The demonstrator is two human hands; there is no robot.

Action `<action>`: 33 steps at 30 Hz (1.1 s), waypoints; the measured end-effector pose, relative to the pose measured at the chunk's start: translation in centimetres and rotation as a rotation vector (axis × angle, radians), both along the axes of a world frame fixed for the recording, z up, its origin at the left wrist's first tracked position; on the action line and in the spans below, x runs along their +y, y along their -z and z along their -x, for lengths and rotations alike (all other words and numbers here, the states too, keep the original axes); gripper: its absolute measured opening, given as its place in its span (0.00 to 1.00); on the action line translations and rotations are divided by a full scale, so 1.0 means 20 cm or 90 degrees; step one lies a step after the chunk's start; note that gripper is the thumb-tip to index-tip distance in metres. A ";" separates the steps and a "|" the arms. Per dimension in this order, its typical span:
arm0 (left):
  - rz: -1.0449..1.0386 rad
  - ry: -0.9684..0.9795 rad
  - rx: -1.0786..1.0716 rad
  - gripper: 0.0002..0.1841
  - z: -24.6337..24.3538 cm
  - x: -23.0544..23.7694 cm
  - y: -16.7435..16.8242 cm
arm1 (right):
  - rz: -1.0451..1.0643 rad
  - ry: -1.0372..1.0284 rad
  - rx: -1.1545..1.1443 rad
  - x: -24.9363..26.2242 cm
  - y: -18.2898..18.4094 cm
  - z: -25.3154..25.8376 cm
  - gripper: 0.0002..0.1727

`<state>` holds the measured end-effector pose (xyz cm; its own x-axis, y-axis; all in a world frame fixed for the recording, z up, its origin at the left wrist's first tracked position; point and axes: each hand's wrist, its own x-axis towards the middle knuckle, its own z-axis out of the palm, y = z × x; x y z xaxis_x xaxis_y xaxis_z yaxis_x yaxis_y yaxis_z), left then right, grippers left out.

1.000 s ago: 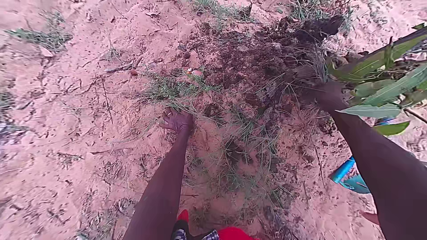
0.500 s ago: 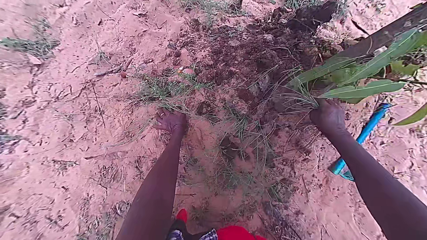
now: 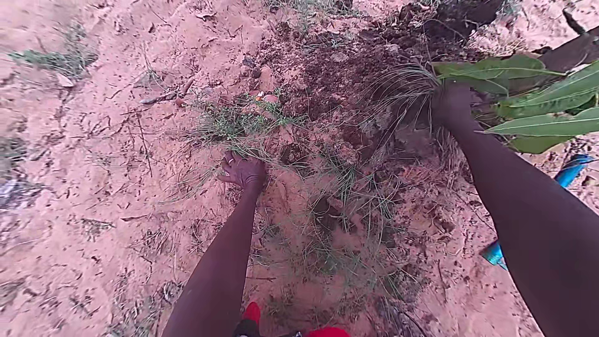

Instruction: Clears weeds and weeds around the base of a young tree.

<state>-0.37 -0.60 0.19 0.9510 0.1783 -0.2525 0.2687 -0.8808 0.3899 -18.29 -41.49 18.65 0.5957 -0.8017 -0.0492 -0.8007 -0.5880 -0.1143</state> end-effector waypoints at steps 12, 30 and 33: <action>0.006 0.000 -0.004 0.37 0.00 0.00 -0.01 | -0.077 0.273 -0.245 -0.02 0.06 0.10 0.29; -0.010 -0.004 0.005 0.40 -0.01 0.00 0.01 | -0.038 0.135 -0.275 0.30 -0.06 0.36 0.32; -0.012 -0.002 0.015 0.41 0.00 -0.01 0.00 | -0.032 0.110 -0.144 0.13 -0.13 0.03 0.30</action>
<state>-0.28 -0.71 0.19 0.9443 0.1863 -0.2712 0.2805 -0.8867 0.3675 -18.87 -38.94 21.22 0.4514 -0.8919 0.0269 -0.8393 -0.4346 -0.3266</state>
